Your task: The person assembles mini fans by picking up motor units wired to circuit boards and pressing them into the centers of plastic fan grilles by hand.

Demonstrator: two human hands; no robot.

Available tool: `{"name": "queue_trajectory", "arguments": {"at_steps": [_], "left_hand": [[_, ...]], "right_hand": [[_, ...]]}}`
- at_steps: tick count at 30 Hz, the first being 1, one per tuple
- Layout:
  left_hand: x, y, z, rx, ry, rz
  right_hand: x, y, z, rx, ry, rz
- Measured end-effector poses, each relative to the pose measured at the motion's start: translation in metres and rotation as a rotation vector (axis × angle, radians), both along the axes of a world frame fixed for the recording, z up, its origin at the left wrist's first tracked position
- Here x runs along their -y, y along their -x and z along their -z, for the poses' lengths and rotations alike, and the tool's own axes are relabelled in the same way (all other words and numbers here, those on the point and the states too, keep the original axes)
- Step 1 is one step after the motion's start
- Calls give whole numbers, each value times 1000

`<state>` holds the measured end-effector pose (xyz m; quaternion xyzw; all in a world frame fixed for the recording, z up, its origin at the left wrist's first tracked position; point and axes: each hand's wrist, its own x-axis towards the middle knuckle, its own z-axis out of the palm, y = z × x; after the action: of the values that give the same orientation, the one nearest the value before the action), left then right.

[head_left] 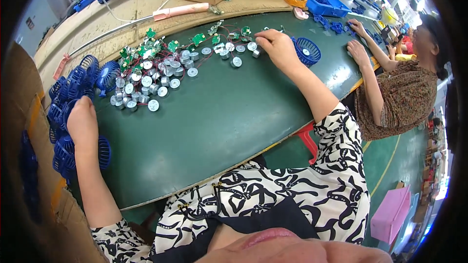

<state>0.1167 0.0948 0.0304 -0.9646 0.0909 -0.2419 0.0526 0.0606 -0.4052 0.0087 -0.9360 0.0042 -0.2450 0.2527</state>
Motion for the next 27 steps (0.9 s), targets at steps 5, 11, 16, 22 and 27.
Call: {"name": "queue_trajectory", "arguments": {"at_steps": [5, 11, 16, 22, 27], "left_hand": [[22, 23, -18, 342, 288, 296], [72, 81, -16, 137, 426, 784], [110, 117, -2, -178, 366, 1023], [110, 115, -8, -259, 450, 1055], [94, 98, -13, -240, 354, 836]], "right_hand": [[-8, 9, -14, 283, -333, -103], [-35, 38, -16, 355, -125, -169], [-82, 50, 7, 112, 450, -584], [-93, 54, 11, 73, 435, -558], [-78, 82, 5, 31, 315, -387]]}}
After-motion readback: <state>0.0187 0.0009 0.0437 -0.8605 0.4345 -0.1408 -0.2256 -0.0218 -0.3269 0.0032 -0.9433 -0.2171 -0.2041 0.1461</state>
